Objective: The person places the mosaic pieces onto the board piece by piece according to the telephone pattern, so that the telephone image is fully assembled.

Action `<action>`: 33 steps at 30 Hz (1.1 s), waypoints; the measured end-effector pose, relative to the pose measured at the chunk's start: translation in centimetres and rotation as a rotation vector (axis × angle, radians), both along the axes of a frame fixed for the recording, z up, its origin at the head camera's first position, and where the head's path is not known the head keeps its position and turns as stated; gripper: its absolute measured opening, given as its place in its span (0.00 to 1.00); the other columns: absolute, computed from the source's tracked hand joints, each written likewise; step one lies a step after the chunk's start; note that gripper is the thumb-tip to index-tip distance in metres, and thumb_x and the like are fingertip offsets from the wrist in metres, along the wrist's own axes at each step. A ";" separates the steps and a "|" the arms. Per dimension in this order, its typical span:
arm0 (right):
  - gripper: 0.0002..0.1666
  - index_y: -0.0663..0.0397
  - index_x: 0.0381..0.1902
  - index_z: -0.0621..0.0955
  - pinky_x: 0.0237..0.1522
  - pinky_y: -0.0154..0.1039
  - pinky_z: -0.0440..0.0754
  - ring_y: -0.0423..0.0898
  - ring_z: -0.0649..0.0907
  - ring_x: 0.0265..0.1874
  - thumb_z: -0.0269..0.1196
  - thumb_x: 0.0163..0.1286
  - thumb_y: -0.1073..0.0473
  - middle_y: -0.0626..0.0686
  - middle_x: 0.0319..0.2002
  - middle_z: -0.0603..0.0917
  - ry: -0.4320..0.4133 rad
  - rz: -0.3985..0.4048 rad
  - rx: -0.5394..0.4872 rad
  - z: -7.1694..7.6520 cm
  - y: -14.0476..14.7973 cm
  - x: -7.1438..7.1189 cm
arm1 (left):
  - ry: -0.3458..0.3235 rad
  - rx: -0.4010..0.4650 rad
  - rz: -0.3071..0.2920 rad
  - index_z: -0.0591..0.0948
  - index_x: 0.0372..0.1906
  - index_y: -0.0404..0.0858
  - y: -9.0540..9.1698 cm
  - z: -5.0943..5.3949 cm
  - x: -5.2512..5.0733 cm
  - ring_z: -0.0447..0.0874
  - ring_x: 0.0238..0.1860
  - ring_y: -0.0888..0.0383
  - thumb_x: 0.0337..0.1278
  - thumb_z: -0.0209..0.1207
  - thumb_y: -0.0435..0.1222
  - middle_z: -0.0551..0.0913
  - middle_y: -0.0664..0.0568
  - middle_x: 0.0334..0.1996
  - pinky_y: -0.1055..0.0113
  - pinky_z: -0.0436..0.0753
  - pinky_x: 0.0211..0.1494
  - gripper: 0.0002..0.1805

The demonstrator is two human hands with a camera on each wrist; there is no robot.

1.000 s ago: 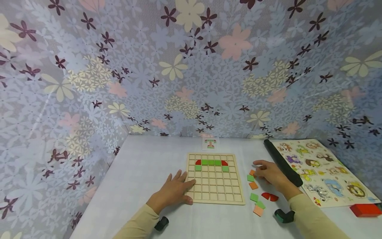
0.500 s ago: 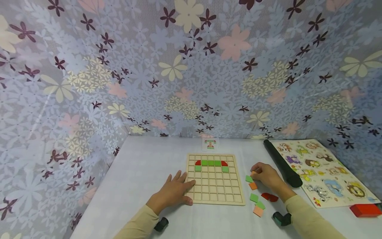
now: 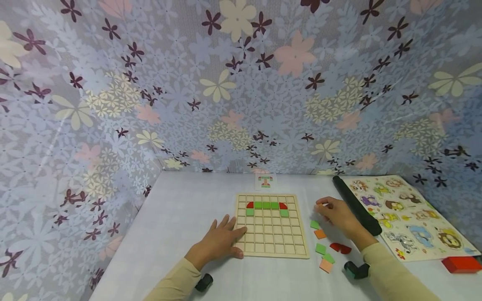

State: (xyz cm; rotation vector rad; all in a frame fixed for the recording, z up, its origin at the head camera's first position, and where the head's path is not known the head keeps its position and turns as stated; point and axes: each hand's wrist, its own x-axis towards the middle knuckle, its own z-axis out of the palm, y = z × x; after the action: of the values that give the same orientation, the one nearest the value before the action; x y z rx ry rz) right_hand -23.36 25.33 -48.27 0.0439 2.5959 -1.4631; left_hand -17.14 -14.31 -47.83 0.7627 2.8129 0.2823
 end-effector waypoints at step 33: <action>0.23 0.66 0.59 0.74 0.29 0.39 0.77 0.46 0.77 0.24 0.65 0.70 0.64 0.59 0.40 0.83 -0.045 0.181 -0.282 -0.8 -11.8 -2.2 | -0.019 -0.014 0.014 0.72 0.74 0.55 0.0 -0.1 -0.2 0.54 0.78 0.34 0.47 0.68 0.61 0.63 0.38 0.77 0.32 0.59 0.73 0.45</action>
State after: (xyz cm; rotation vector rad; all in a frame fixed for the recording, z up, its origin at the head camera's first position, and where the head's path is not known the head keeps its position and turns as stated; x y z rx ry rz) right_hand -25.52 13.54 -49.09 -0.1846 2.2658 -1.7191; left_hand -17.30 -14.33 -47.91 0.7335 2.8002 0.2702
